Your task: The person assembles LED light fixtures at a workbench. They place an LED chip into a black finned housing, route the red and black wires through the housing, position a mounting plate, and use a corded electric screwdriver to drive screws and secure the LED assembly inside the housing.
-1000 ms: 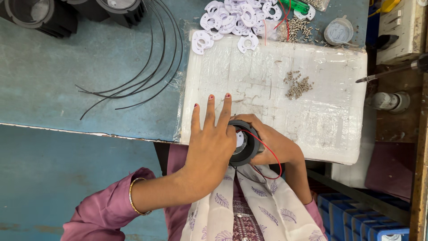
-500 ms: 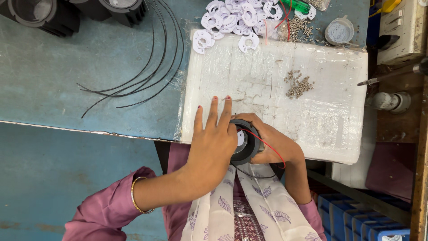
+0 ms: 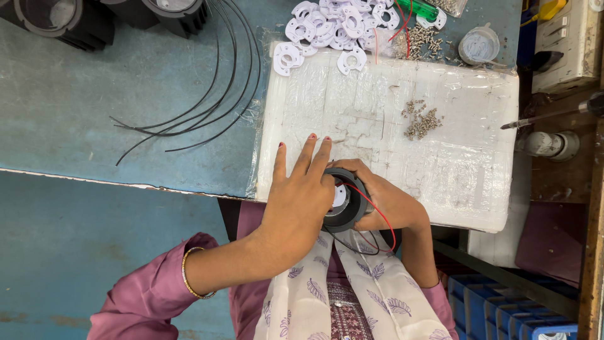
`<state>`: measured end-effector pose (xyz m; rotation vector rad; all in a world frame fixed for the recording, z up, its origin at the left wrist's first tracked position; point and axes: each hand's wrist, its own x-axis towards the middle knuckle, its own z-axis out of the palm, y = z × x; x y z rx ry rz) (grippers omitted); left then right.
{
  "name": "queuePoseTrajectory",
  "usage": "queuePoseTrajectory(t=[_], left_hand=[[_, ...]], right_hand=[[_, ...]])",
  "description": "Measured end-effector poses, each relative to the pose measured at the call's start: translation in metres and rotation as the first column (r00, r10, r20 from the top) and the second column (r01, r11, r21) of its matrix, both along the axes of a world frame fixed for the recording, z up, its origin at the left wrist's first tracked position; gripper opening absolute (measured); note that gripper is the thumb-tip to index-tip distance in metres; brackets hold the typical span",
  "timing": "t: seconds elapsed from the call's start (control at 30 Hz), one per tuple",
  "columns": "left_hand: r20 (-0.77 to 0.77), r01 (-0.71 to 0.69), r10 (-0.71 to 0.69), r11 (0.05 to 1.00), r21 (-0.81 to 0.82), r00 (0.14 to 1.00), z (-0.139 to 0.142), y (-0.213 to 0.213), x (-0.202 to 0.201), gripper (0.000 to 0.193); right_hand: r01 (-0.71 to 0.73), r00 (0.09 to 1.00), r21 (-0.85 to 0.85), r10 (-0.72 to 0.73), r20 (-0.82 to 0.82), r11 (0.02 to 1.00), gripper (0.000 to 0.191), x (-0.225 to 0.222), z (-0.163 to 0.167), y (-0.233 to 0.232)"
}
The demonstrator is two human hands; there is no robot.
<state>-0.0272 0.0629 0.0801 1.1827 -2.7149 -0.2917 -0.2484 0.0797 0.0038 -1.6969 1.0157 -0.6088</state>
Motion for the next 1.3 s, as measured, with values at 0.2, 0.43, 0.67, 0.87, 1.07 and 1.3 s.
queuePoseTrajectory(t=[0.2,0.43,0.67,0.87,1.07,1.3], left_hand=[[-0.104,-0.024,0.029,0.999,0.047,0.994,0.001,0.004,0.001,0.025],[-0.043,-0.003,0.003,1.000,0.017,0.999,0.000,0.005,0.002,0.021],[-0.130,0.020,-0.010,0.997,0.074,0.991,-0.004,0.001,0.001,0.027],[-0.025,0.012,-0.012,1.000,0.009,1.000,0.000,0.004,0.000,0.036],[-0.020,-0.023,0.022,0.998,-0.051,1.000,0.006,0.007,0.000,0.018],[0.009,-0.015,0.016,0.999,-0.040,1.000,0.005,0.007,-0.001,0.019]], right_hand=[[0.000,1.000,-0.001,0.000,-0.006,1.000,0.100,0.001,0.001,0.000],[-0.005,1.000,-0.005,0.005,0.015,1.000,0.100,-0.001,-0.001,0.001],[-0.011,1.000,0.004,0.011,0.011,1.000,0.100,-0.001,-0.004,0.000],[-0.002,1.000,0.042,0.002,0.002,0.999,0.101,-0.001,-0.003,0.001],[-0.009,1.000,0.016,0.009,0.010,1.000,0.100,-0.002,-0.003,0.000],[-0.016,1.000,0.010,0.016,0.023,1.000,0.100,-0.002,-0.005,0.000]])
